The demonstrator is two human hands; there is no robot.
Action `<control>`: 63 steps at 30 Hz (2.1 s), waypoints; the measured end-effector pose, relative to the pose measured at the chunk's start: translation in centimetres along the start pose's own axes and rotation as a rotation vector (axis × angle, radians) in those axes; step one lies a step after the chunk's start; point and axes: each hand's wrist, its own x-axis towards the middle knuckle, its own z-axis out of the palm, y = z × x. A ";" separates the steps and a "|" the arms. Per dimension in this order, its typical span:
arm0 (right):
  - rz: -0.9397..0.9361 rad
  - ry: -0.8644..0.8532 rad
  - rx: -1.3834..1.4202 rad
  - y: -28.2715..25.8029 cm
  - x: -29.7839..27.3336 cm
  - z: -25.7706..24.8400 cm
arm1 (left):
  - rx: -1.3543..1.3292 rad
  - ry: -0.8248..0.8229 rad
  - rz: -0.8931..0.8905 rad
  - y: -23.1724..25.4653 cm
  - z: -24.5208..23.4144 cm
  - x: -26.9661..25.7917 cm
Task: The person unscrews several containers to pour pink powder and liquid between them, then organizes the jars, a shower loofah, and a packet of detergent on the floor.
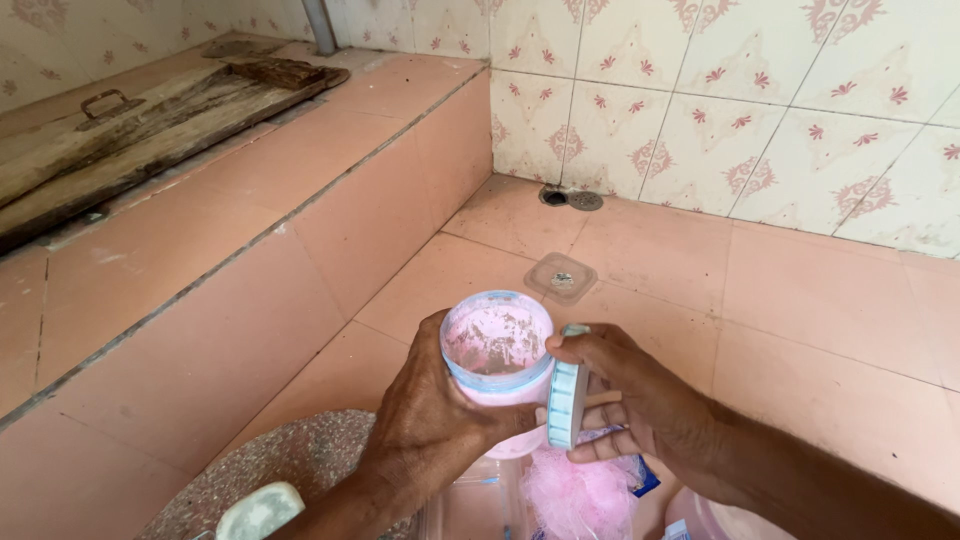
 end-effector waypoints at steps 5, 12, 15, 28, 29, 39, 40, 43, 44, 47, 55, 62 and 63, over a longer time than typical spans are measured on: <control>0.077 0.011 -0.001 1.3 0.2 0.1 | 0.002 -0.009 0.034 -1.2 -0.3 -0.4; 0.130 -0.051 -0.018 2.0 0.0 0.9 | -0.038 -0.060 0.023 -2.3 -0.4 -0.8; 0.201 0.022 0.009 2.4 -0.1 0.9 | -0.076 -0.068 0.021 -3.0 -0.7 -0.9; 0.107 0.148 -0.368 4.5 1.2 2.2 | -0.012 -0.045 -0.002 -2.6 -1.9 -1.3; 0.064 0.188 -0.581 4.1 1.0 2.5 | -0.011 -0.038 0.030 -2.6 -2.0 -1.3; -0.068 0.201 -1.049 5.4 1.3 2.1 | 0.014 -0.069 0.074 -3.2 -2.3 -1.6; -0.179 0.157 -1.128 5.8 1.4 1.6 | 0.014 -0.069 0.074 -3.2 -2.3 -1.6; -0.200 0.081 -1.257 6.8 1.7 0.7 | 0.069 -0.081 0.104 -3.3 -2.3 -1.5; -0.106 0.049 -1.308 6.9 1.8 0.4 | 0.056 -0.089 0.108 -3.3 -2.3 -1.5; -0.109 0.018 -1.405 7.7 2.2 -0.1 | 0.031 -0.097 0.125 -3.4 -2.2 -1.5; -0.209 -0.069 -1.404 9.8 3.1 -1.3 | 0.002 -0.134 0.169 -3.7 -1.6 -1.6; -0.228 0.018 -1.313 7.8 2.0 -1.5 | 0.002 -0.172 0.228 -3.6 -1.4 -1.6; -0.227 0.020 -1.313 7.6 1.9 -1.5 | -0.007 -0.187 0.268 -3.6 -1.3 -1.6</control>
